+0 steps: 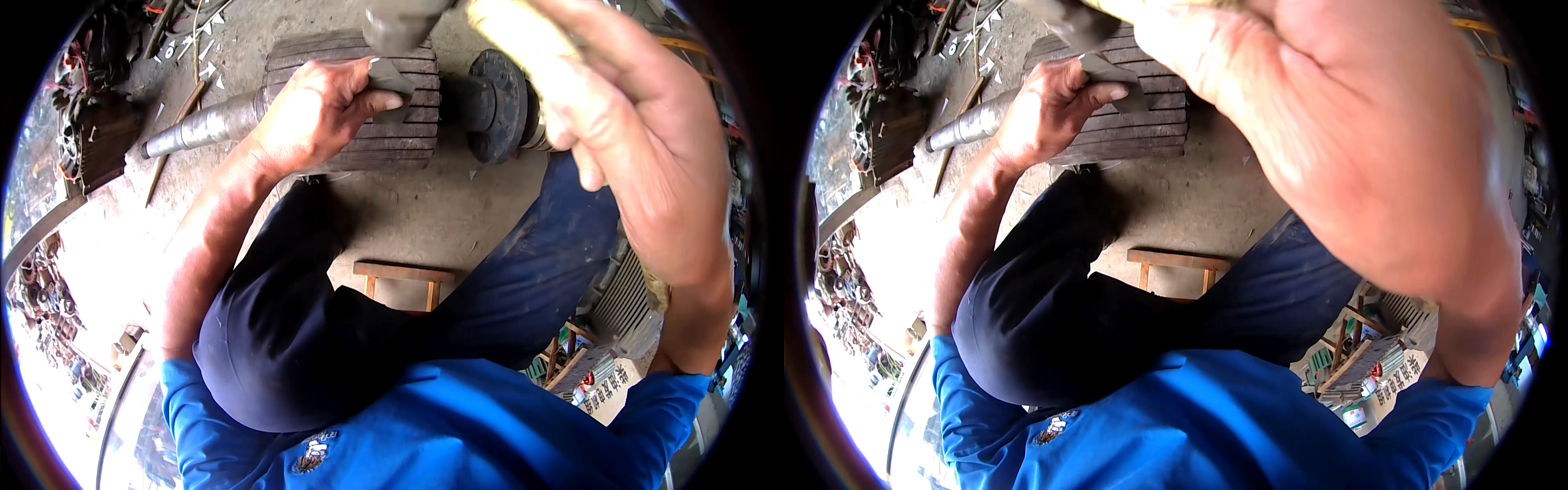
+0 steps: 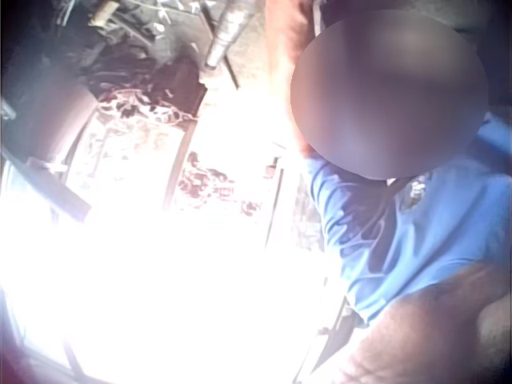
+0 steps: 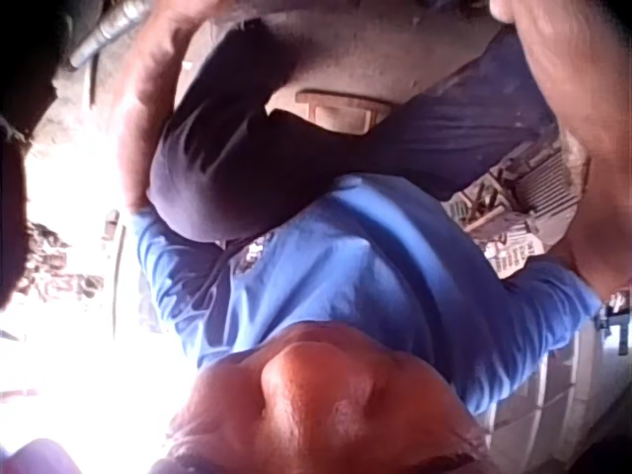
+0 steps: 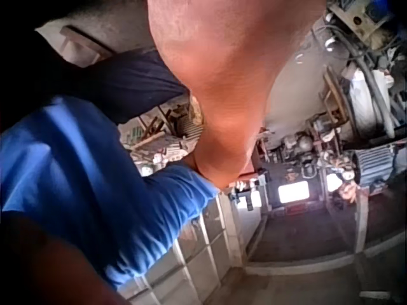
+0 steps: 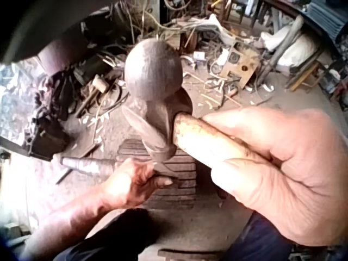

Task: The person pours liquid from a kettle into a cup, then moves to a workbench and uses a hammer and chisel to chip away at a large cylindrical metal part. They repeatedly strike the part to remove material.

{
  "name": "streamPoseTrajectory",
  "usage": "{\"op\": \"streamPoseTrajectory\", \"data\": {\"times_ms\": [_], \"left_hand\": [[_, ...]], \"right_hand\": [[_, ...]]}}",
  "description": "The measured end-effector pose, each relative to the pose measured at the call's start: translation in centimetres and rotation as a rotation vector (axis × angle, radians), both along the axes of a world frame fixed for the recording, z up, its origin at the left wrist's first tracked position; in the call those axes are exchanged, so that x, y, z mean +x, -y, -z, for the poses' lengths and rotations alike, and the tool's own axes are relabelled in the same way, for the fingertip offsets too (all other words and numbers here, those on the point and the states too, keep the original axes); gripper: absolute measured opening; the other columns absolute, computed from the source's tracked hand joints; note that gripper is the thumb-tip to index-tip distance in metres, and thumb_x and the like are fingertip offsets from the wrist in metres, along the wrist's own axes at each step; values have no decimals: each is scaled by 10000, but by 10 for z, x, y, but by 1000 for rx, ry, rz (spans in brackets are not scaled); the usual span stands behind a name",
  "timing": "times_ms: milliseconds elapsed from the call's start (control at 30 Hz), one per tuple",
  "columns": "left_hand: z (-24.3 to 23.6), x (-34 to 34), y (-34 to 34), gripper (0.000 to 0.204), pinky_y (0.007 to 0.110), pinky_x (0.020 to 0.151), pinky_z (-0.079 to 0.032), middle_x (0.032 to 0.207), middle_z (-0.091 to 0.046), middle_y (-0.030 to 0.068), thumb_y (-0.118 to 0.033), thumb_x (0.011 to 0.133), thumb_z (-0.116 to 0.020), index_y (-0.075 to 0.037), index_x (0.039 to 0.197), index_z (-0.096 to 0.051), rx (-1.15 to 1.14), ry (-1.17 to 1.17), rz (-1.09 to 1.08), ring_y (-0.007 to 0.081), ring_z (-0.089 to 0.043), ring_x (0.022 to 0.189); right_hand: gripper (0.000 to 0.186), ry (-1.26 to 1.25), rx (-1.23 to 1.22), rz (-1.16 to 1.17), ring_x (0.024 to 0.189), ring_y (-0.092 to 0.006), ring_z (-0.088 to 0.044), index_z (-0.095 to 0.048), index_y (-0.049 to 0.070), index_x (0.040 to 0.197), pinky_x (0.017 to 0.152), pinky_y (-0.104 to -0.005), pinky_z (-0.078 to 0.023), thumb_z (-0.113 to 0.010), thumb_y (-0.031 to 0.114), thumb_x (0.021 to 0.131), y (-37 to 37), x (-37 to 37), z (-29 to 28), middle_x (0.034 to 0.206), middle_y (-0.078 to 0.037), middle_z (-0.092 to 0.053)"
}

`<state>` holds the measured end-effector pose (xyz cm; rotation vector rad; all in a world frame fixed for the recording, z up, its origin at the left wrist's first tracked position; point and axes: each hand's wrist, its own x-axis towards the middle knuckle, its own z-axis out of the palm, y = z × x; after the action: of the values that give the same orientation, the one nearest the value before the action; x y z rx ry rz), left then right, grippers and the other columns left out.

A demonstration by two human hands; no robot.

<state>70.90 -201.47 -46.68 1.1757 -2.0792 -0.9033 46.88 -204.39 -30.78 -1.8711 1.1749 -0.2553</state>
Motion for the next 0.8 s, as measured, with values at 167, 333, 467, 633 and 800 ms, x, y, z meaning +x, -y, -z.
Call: {"op": "streamPoseTrajectory", "data": {"times_ms": [167, 333, 467, 633, 800], "left_hand": [[13, -1, -4, 218, 426, 623, -496, 733, -620, 169, -184, 929, -722, 5, 901, -617, -37, 9, -28, 363, -621, 682], [7, 0, -8, 242, 441, 615, -508, 726, -602, 178, -195, 915, -732, 6, 865, -606, -26, -9, -42, 396, -635, 713], [9, -2, -12, 212, 435, 634, -522, 752, -625, 158, -197, 919, -727, -12, 966, -634, -31, -39, -20, 383, -655, 737], [21, 1, -13, 201, 433, 700, -556, 853, -676, 144, -170, 913, -719, -40, 1057, -667, -103, -2, 11, 360, -680, 802], [10, 1, -27, 201, 428, 778, -580, 956, -715, 137, -48, 867, -691, -77, 1066, -706, -117, 33, -39, 364, -696, 920]], "right_hand": [[472, -11, 31, -4, 640, -30, -483, -496, -16, 1452, 538, -179, -396, -542, 219, 1046, -2, 1, 0, 824, -13, -584], [467, -6, 37, 15, 654, -24, -486, -507, -7, 1449, 545, -173, -397, -557, 212, 1040, -15, 3, -1, 835, -3, -588], [442, 31, 69, 38, 677, -29, -498, -523, -7, 1427, 578, -175, -408, -577, 181, 1031, -17, -1, -2, 860, -1, -597], [438, 82, -109, -102, 734, -86, -577, -514, -55, 1400, 672, -232, -480, -585, 165, 1028, -25, -8, 12, 947, -94, -670], [454, 62, -191, -246, 870, -197, -699, -504, -97, 1378, 766, -289, -531, -615, 129, 1001, -26, -9, 7, 1090, -198, -713]]}}
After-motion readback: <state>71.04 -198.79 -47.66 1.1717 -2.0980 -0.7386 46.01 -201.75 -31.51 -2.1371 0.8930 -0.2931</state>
